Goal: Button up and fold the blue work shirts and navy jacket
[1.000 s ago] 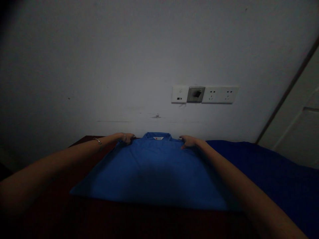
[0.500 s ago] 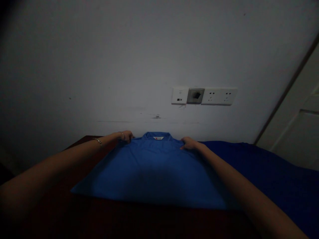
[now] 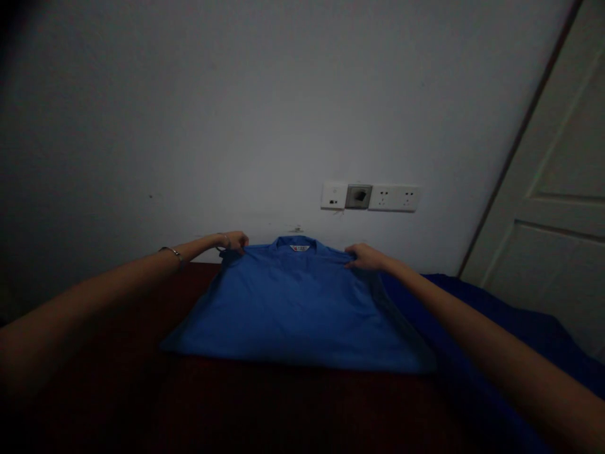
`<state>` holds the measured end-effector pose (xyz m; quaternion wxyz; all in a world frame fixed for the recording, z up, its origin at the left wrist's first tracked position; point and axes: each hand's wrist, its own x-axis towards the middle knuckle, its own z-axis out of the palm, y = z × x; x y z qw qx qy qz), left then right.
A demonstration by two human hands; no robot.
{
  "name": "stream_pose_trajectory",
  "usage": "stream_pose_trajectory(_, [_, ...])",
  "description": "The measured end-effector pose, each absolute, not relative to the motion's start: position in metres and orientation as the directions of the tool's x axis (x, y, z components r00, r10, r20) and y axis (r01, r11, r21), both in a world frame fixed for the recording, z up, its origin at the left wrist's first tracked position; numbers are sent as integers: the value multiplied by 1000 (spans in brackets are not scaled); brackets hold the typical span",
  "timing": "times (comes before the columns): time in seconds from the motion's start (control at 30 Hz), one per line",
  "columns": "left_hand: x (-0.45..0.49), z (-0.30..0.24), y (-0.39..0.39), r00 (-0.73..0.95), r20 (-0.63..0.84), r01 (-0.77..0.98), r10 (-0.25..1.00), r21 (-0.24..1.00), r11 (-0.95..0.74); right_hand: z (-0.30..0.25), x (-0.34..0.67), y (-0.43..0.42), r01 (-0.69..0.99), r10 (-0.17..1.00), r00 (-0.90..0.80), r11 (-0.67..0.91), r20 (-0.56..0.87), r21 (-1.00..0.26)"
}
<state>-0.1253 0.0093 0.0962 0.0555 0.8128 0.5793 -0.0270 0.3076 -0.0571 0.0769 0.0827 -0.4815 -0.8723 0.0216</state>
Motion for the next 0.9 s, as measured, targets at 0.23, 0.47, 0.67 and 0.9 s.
stream_pose_trajectory(0.23, [-110, 162, -27, 347, 54, 933, 936, 84, -351, 165, 314, -145, 834, 835, -520, 542, 182, -102])
stream_pose_trajectory(0.47, [-64, 217, -86, 396, 309, 899, 865, 64, -434, 227, 344, -259, 822, 824, -525, 556, 214, -123])
stream_pose_trajectory(0.67, [-6, 234, -78, 513, 446, 801, 734, 60, -596, 236, 342, -347, 919, 936, -288, 330, 204, -214])
stream_pose_trajectory(0.9, [83, 236, -83, 714, 447, 620, 538, -47, -783, 233, 352, -428, 871, 993, 78, -26, 87, -490])
